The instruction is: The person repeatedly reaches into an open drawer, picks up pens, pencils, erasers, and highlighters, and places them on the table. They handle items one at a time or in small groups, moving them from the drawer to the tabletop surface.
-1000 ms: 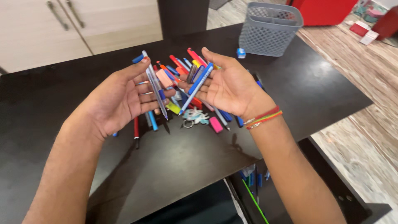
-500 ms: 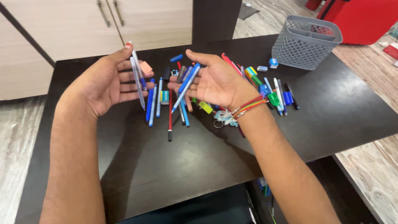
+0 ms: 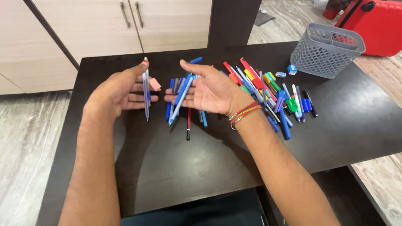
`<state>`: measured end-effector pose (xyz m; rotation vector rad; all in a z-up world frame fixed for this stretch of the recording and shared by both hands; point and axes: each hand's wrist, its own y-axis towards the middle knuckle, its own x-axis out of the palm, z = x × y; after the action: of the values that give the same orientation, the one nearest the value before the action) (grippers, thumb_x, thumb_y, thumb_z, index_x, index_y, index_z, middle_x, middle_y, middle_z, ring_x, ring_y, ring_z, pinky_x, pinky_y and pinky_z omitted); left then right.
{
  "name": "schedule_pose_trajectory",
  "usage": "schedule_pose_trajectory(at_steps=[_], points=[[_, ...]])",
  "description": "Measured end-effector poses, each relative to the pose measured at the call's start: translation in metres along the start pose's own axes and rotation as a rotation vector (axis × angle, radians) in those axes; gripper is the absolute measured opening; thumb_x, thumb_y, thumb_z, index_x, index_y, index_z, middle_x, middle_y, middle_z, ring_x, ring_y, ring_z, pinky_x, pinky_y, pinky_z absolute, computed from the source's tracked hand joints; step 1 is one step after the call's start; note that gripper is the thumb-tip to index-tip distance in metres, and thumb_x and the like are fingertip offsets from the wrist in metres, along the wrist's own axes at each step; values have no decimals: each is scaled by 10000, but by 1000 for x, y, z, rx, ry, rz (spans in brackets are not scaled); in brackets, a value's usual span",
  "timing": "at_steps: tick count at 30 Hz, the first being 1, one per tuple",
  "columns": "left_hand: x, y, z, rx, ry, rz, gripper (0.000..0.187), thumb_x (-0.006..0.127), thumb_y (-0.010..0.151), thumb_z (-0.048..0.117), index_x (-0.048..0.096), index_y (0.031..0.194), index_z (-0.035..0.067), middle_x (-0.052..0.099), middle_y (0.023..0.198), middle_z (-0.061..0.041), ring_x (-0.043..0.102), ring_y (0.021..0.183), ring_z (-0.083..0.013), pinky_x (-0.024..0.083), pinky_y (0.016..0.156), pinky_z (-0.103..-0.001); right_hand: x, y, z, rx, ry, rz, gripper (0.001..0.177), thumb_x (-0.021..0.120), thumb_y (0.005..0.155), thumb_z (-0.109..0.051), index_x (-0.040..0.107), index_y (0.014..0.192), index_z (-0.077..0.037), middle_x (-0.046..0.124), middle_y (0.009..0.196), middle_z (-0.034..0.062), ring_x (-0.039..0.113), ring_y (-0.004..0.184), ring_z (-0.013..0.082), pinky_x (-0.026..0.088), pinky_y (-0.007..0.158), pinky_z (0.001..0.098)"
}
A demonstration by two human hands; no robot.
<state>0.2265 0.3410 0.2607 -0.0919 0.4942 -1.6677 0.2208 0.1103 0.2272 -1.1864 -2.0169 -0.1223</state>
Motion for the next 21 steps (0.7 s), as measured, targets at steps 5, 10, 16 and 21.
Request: schedule_pose_trajectory(at_steps=[5, 10, 16, 21], points=[[-1, 3, -4, 13, 1, 8, 612, 512, 963, 573, 690, 1143, 16, 767, 1084, -127, 768, 937, -264, 613, 881, -398, 4, 2, 8, -13, 35, -98, 785, 747, 849, -558, 568, 1162, 139, 637, 1218, 291, 622, 1261, 436, 507, 1128, 482], [-2, 8, -8, 21, -17, 31, 678, 547, 955, 574, 657, 1210, -44, 734, 1141, -199, 762, 963, -309, 627, 883, -423, 7, 0, 8, -11, 17, -121, 868, 720, 818, -631, 578, 1187, 142, 642, 1263, 285, 616, 1289, 430, 501, 1127, 476], [-1, 10, -10, 12, -13, 32, 634, 566, 946, 543, 682, 1180, -34, 749, 1116, -188, 760, 963, -311, 642, 822, -415, 3, -1, 11, 0, -3, -125, 841, 710, 851, -657, 561, 1205, 91, 623, 1271, 246, 608, 1298, 425, 481, 1159, 484], [1, 11, -11, 13, 21, 56, 611, 567, 945, 545, 680, 1174, -10, 760, 1100, -156, 762, 952, -278, 642, 806, -406, 2, -7, 8, 9, -49, -138, 884, 684, 841, -672, 570, 1267, 94, 625, 1347, 231, 586, 1324, 403, 462, 1172, 469]])
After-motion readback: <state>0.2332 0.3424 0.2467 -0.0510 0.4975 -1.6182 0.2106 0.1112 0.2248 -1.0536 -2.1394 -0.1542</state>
